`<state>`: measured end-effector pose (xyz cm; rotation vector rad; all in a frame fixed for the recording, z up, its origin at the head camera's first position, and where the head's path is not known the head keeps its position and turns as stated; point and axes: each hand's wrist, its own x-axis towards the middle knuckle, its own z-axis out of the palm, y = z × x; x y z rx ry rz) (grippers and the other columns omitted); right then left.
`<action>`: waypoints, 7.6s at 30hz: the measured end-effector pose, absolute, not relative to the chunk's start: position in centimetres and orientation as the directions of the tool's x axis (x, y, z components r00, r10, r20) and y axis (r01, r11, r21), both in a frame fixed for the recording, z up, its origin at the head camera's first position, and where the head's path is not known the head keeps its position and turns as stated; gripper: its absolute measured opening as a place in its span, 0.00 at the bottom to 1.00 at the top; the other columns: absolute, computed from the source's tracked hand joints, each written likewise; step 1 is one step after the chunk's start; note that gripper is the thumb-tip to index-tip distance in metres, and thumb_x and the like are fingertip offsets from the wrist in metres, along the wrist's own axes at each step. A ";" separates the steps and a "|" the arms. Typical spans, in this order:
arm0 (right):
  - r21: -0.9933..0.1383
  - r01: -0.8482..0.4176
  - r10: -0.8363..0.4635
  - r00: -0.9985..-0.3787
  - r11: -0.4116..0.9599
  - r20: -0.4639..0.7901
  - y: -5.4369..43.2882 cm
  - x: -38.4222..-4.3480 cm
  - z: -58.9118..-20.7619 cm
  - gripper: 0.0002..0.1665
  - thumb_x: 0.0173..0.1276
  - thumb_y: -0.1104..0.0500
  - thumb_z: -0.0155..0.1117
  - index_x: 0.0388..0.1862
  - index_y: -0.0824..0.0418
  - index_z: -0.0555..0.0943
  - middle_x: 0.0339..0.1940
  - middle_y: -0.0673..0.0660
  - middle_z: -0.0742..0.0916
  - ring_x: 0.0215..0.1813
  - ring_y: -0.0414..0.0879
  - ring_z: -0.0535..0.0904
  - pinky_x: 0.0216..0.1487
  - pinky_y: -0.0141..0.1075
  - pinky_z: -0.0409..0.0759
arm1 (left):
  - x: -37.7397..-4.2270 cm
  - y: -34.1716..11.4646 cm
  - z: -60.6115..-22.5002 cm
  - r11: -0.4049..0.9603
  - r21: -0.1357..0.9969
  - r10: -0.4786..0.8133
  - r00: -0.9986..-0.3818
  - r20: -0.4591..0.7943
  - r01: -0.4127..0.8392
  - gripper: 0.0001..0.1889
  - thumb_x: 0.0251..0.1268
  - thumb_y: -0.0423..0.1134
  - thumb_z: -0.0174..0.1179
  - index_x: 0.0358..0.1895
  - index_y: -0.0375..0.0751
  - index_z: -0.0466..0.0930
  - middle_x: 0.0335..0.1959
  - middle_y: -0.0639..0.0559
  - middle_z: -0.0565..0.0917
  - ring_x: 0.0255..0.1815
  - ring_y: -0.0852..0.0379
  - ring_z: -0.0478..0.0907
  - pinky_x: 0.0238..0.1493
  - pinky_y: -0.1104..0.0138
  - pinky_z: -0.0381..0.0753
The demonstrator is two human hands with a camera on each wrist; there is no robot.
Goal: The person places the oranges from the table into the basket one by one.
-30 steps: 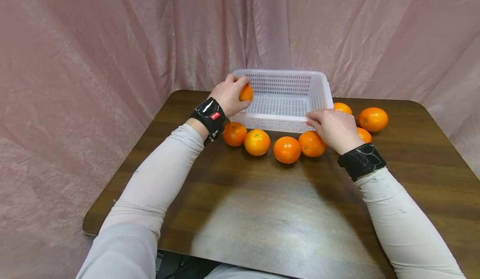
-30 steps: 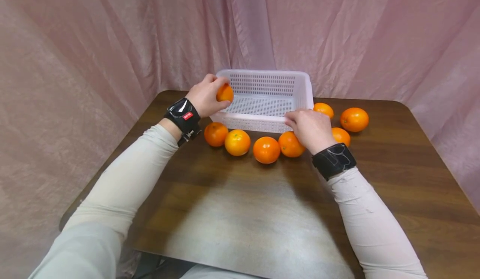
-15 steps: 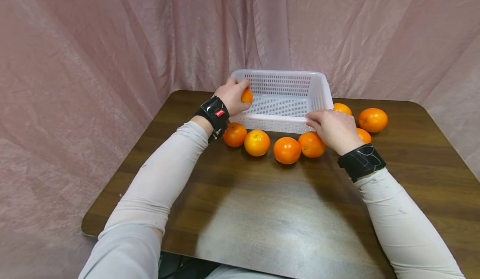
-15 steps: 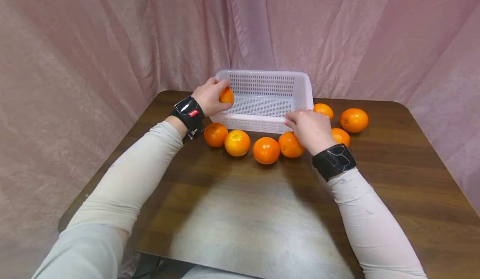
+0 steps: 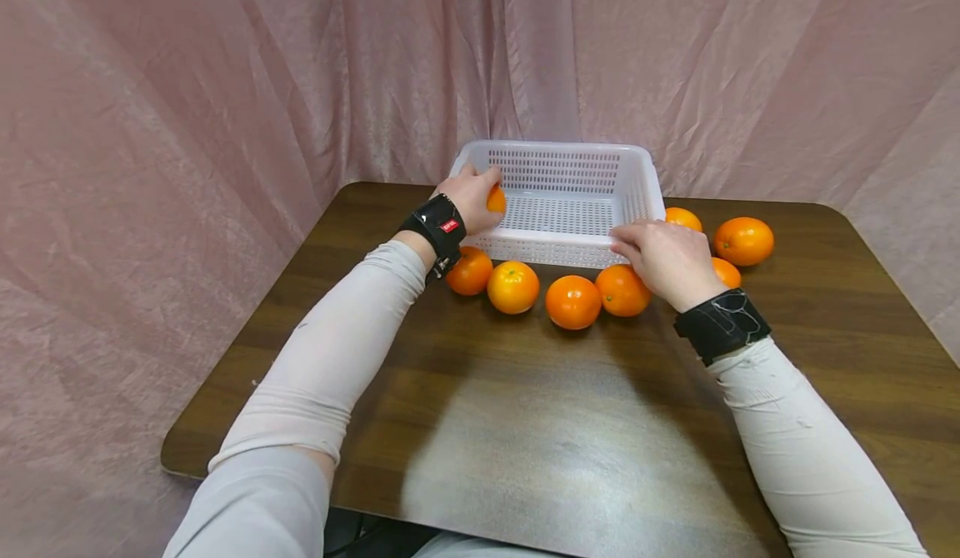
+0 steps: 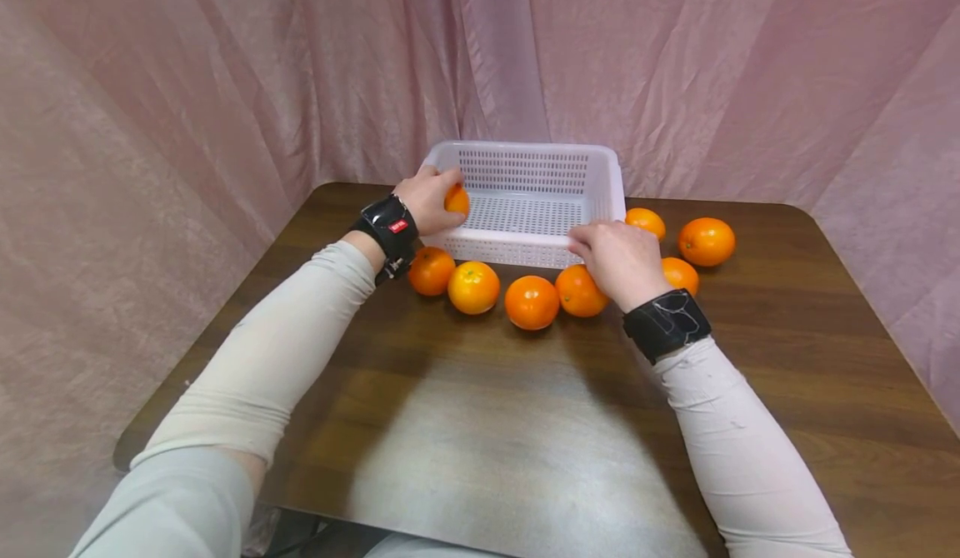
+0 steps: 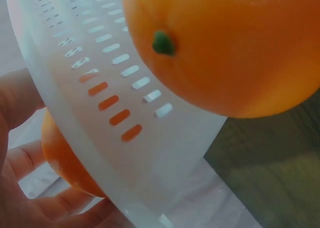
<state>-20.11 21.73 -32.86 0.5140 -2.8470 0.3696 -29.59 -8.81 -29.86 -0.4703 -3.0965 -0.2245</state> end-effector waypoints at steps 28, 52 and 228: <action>-0.209 -0.359 -0.304 -0.918 0.909 0.255 21.6 -20.1 -32.7 0.13 0.82 0.53 0.71 0.58 0.57 0.90 0.48 0.63 0.92 0.43 0.63 0.86 0.40 0.63 0.82 | -30.6 -8.0 -30.1 0.943 0.152 0.307 -0.951 -0.047 0.297 0.29 0.74 0.45 0.69 0.74 0.44 0.76 0.60 0.39 0.81 0.60 0.44 0.77 0.60 0.52 0.79; -0.205 -0.362 -0.305 -0.915 0.909 0.263 21.5 -20.1 -32.7 0.14 0.81 0.54 0.71 0.59 0.58 0.90 0.48 0.64 0.92 0.44 0.64 0.87 0.41 0.63 0.83 | -33.4 -7.4 -31.6 0.949 0.171 0.291 -0.944 -0.155 0.264 0.28 0.74 0.47 0.73 0.72 0.43 0.77 0.62 0.42 0.83 0.62 0.45 0.75 0.66 0.54 0.75; -0.212 -0.377 -0.313 -0.907 0.901 0.282 21.8 -20.0 -32.8 0.13 0.81 0.53 0.72 0.57 0.57 0.91 0.45 0.63 0.92 0.42 0.63 0.86 0.38 0.62 0.81 | -16.9 -12.8 -34.0 0.804 0.015 0.560 -0.765 0.317 0.595 0.36 0.77 0.50 0.72 0.81 0.41 0.74 0.80 0.34 0.72 0.80 0.34 0.70 0.82 0.44 0.66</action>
